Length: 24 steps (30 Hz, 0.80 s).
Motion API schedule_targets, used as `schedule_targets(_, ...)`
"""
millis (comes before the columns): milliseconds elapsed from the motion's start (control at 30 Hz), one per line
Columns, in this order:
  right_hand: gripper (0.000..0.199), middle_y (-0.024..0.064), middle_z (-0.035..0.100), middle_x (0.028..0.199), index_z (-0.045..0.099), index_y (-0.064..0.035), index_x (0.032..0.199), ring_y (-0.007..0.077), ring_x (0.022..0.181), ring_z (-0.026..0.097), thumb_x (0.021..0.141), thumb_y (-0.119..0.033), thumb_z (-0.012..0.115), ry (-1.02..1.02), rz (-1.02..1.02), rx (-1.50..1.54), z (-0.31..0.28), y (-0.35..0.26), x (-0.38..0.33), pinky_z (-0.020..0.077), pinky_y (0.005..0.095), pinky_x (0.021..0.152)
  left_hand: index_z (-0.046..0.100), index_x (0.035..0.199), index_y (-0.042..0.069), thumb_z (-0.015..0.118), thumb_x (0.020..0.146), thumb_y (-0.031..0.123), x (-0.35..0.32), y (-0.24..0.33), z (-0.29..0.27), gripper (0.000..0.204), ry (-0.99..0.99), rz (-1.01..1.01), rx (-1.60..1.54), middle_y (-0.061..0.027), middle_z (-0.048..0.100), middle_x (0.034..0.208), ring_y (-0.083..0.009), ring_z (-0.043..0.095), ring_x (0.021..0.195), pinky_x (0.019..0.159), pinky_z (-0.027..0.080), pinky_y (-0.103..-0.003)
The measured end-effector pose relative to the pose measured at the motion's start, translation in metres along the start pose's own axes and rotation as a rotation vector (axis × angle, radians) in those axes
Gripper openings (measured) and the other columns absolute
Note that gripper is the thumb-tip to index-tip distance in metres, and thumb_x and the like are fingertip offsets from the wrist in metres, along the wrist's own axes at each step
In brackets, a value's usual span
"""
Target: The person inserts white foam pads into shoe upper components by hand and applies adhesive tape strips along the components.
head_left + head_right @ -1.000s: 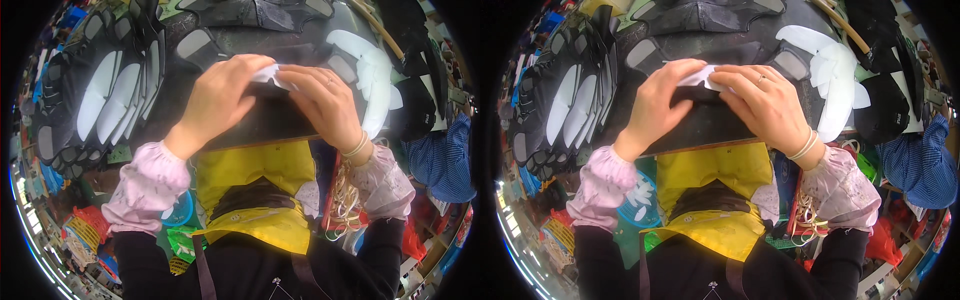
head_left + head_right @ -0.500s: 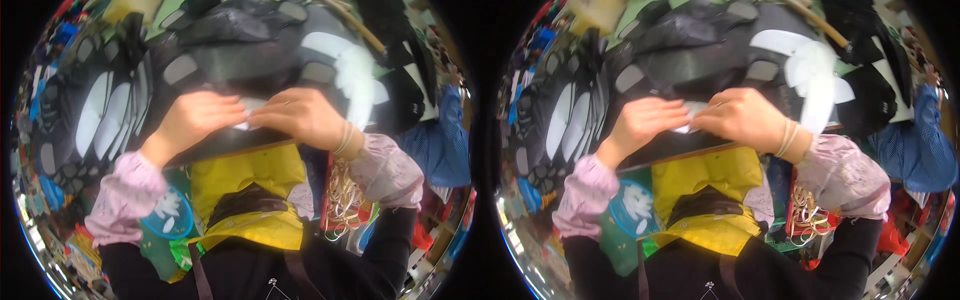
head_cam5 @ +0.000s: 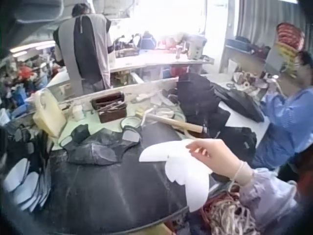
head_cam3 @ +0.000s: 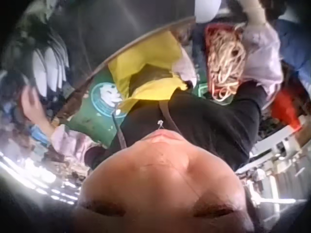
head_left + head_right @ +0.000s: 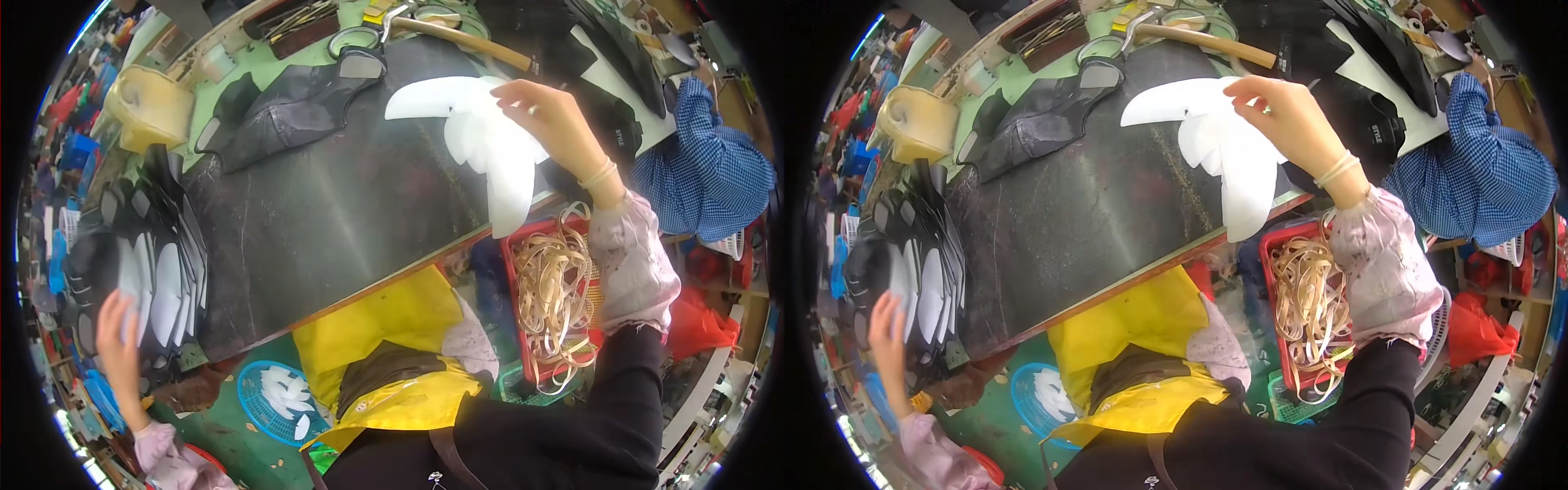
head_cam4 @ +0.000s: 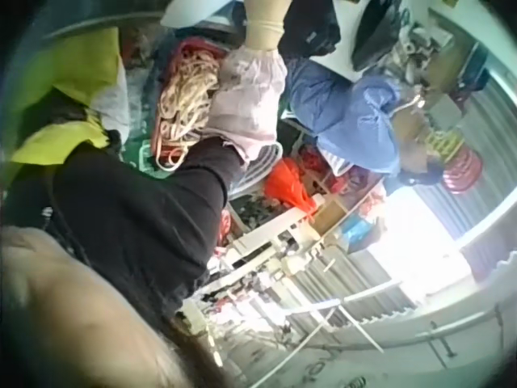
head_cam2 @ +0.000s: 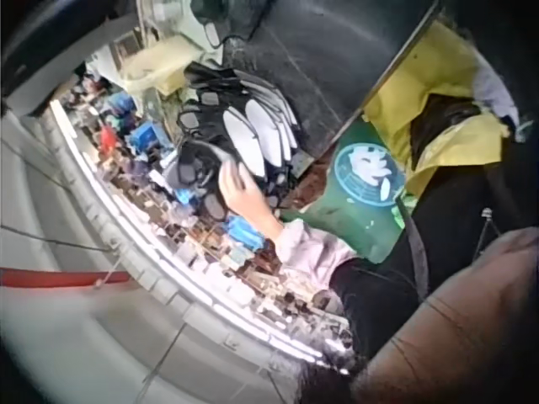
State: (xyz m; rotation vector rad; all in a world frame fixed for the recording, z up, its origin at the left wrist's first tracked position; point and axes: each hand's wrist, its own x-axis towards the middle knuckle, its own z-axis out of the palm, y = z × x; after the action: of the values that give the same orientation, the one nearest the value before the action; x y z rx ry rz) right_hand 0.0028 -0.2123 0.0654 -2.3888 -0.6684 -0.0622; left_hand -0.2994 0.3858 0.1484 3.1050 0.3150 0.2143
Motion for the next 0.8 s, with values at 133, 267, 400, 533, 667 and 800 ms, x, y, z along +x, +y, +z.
schedule_targets(133, 0.024, 0.0112, 0.073, 0.099, 0.072, -0.0065, 0.11, 0.0231, 0.078, 0.068, 0.086, -0.01, 0.068, 0.021, -0.104, -0.059, 0.014, 0.008, 0.024, 0.0553, 0.035, 0.076, 0.071, 0.103, 0.002, 0.06, 0.095, 0.01, 0.031, 0.097, 0.03, 0.015, 0.38, 0.021, -0.065, -0.0123, 0.066, 0.112, -0.0288, 0.061, 0.112, 0.1, 0.044, -0.039)
schedule_targets(267, 0.046, 0.0128, 0.067, 0.119, 0.062, -0.012, 0.128, 0.0292, 0.095, 0.067, 0.083, -0.016, 0.072, -0.089, -0.236, -0.061, 0.035, 0.019, 0.049, 0.054, 0.0394, 0.085, 0.073, 0.109, 0.009, 0.069, 0.086, 0.011, 0.085, 0.289, 0.102, 0.023, 0.071, 0.609, -0.518, -0.0109, 0.067, 0.116, -0.0318, 0.06, 0.116, 0.1, 0.048, -0.042)
schedule_targets(400, 0.065, 0.0106, 0.059, 0.126, 0.056, -0.0153, 0.134, 0.0278, 0.094, 0.065, 0.076, -0.031, 0.08, -0.238, -0.354, -0.127, 0.06, -0.022, 0.074, 0.0528, 0.0403, 0.087, 0.059, 0.131, 0.008, 0.073, 0.083, 0.021, 0.103, 0.395, 0.15, 0.051, 0.047, 0.898, -0.595, -0.0156, 0.054, 0.135, -0.0344, 0.052, 0.127, 0.108, 0.044, -0.045)
schedule_targets(533, 0.062, 0.0149, 0.058, 0.111, 0.062, -0.0114, 0.117, 0.0362, 0.101, 0.063, 0.069, -0.043, 0.084, -0.287, -0.336, -0.233, 0.06, -0.023, 0.085, 0.051, 0.0447, 0.086, 0.051, 0.135, 0.003, 0.073, 0.081, 0.02, 0.12, 0.416, 0.173, 0.061, 0.042, 0.939, -0.666, -0.0162, 0.051, 0.138, -0.0368, 0.048, 0.13, 0.111, 0.04, -0.046)
schedule_targets(667, 0.043, 0.0162, 0.059, 0.107, 0.063, -0.0057, 0.11, 0.0366, 0.098, 0.063, 0.077, -0.03, 0.076, -0.236, -0.443, -0.307, 0.05, -0.013, 0.084, 0.0515, 0.0423, 0.086, 0.053, 0.13, 0.002, 0.074, 0.078, 0.02, 0.123, 0.42, 0.174, 0.059, 0.088, 0.926, -0.689, -0.0147, 0.053, 0.133, -0.0348, 0.05, 0.126, 0.109, 0.041, -0.046)
schedule_targets(800, 0.024, 0.0091, 0.064, 0.097, 0.062, 0.0009, 0.104, 0.0244, 0.097, 0.064, 0.081, -0.005, 0.064, 0.387, -0.138, 0.292, -0.007, 0.045, 0.079, 0.0519, 0.0353, 0.087, 0.057, 0.124, 0.003, 0.075, 0.076, 0.025, 0.125, 0.427, 0.167, 0.055, 0.043, 0.896, -0.656, -0.0128, 0.055, 0.127, -0.0336, 0.051, 0.123, 0.106, 0.042, -0.046)
